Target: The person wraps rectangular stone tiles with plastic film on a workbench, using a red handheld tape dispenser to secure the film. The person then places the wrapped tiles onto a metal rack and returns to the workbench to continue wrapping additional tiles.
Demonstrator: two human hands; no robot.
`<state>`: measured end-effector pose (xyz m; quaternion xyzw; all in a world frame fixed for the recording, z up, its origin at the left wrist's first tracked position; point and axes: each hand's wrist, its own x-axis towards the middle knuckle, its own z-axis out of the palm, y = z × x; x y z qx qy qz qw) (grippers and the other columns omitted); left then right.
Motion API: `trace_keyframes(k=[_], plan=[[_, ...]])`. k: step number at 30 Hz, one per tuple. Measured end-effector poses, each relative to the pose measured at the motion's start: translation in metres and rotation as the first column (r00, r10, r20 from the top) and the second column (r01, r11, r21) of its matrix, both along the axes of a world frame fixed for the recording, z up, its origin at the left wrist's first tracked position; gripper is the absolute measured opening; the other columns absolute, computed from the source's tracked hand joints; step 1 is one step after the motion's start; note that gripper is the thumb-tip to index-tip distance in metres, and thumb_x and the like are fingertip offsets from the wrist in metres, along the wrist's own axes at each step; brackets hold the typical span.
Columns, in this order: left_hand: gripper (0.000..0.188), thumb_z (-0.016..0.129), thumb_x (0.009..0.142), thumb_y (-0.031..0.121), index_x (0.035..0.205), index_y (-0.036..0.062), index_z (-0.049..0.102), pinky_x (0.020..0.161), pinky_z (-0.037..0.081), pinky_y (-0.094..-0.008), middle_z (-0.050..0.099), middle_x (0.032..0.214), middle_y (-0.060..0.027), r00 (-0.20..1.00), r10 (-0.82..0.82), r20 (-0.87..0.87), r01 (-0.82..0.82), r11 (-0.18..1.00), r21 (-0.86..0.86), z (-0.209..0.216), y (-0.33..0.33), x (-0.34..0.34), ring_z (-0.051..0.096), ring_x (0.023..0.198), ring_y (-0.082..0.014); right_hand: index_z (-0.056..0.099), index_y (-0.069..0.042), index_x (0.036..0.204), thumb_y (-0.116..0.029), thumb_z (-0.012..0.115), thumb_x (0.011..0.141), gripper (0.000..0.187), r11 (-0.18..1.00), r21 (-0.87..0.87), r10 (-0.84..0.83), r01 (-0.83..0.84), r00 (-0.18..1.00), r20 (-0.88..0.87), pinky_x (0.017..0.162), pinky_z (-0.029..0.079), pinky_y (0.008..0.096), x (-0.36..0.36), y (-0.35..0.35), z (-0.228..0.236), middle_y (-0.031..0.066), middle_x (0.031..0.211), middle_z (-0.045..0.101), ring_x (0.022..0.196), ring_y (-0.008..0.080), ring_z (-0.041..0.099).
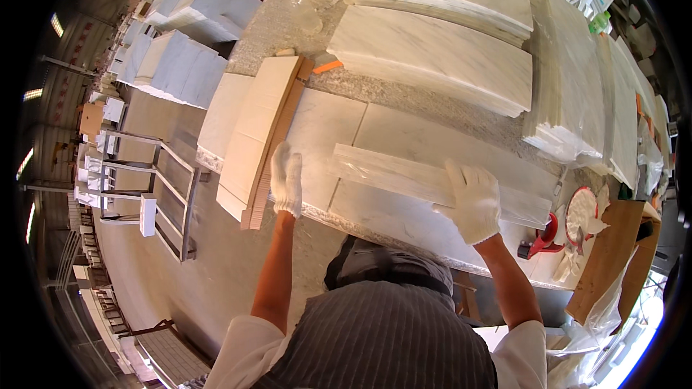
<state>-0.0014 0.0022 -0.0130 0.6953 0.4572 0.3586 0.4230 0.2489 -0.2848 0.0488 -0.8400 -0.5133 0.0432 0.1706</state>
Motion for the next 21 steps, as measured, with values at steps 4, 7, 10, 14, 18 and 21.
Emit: trace_keyframes(k=[4, 7, 10, 14, 18, 21], plan=[[0.073, 0.072, 0.084, 0.040, 0.143, 0.0064, 0.044, 0.109, 0.038, -0.0450, 0.050, 0.141, -0.0177, 0.730, 0.258, -0.632, 0.012, 0.921, 0.390, 0.015, 0.037, -0.043, 0.045, 0.132, -0.0348, 0.053, -0.010, 0.133, -0.035, 0.087, 0.057, 0.087, 1.000, -0.002, -0.006, 0.006, 1.000, 0.028, 0.096, 0.040, 0.0459, -0.002, 0.002, 0.004, 0.0092, 0.116, 0.059, 0.110, 0.0316, 0.054], [0.082, 0.073, 0.081, 0.045, 0.146, 0.0092, 0.039, 0.107, 0.039, -0.0469, 0.047, 0.145, -0.0168, 0.480, 0.327, -0.814, 0.135, 0.890, 0.437, 0.013, 0.064, -0.056, 0.041, 0.134, -0.0365, 0.053, -0.010, 0.132, -0.035, 0.088, 0.056, 0.087, 1.000, 0.003, -0.004, 0.004, 0.999, 0.040, 0.093, 0.040, 0.0455, -0.003, 0.004, 0.007, 0.0093, 0.113, 0.059, 0.106, 0.0320, 0.054], [0.083, 0.071, 0.081, 0.049, 0.147, 0.0111, 0.037, 0.105, 0.041, -0.0473, 0.047, 0.144, -0.0162, 0.336, 0.274, -0.901, 0.193, 0.916, 0.351, 0.003, 0.090, -0.058, 0.042, 0.134, -0.0363, 0.053, -0.011, 0.132, -0.037, 0.088, 0.055, 0.088, 1.000, -0.006, 0.007, -0.007, 0.998, 0.064, 0.091, 0.041, 0.0449, -0.004, 0.006, 0.007, 0.0085, 0.111, 0.059, 0.105, 0.0311, 0.054], [0.064, 0.063, 0.087, 0.047, 0.138, 0.0128, 0.045, 0.094, 0.048, -0.0482, 0.058, 0.129, -0.0173, 0.369, 0.090, -0.925, 0.151, 0.976, 0.156, 0.000, 0.115, -0.072, 0.056, 0.116, -0.0368, 0.053, -0.011, 0.131, -0.039, 0.088, 0.054, 0.088, 1.000, -0.029, -0.005, 0.008, 0.997, 0.078, 0.090, 0.041, 0.0447, -0.006, 0.007, 0.009, 0.0080, 0.110, 0.058, 0.104, 0.0306, 0.054], [0.040, 0.053, 0.094, 0.042, 0.119, 0.0115, 0.058, 0.082, 0.052, -0.0489, 0.066, 0.110, -0.0156, 0.366, 0.134, -0.921, 0.221, 0.949, 0.226, 0.007, 0.125, -0.087, 0.064, 0.095, -0.0354, 0.055, -0.012, 0.129, -0.040, 0.088, 0.053, 0.088, 1.000, -0.003, -0.002, 0.002, 0.996, 0.092, 0.090, 0.042, 0.0446, -0.005, 0.007, 0.005, 0.0078, 0.110, 0.058, 0.103, 0.0304, 0.055], [0.036, 0.054, 0.095, 0.034, 0.120, 0.0084, 0.063, 0.086, 0.050, -0.0475, 0.065, 0.109, -0.0206, 0.479, 0.235, -0.845, 0.150, 0.927, 0.343, 0.061, 0.100, -0.072, 0.063, 0.102, -0.0370, 0.055, -0.012, 0.129, -0.039, 0.088, 0.054, 0.087, 1.000, 0.005, -0.020, 0.019, 0.995, 0.101, 0.090, 0.042, 0.0448, -0.005, 0.001, 0.001, 0.0077, 0.110, 0.058, 0.103, 0.0307, 0.055]])
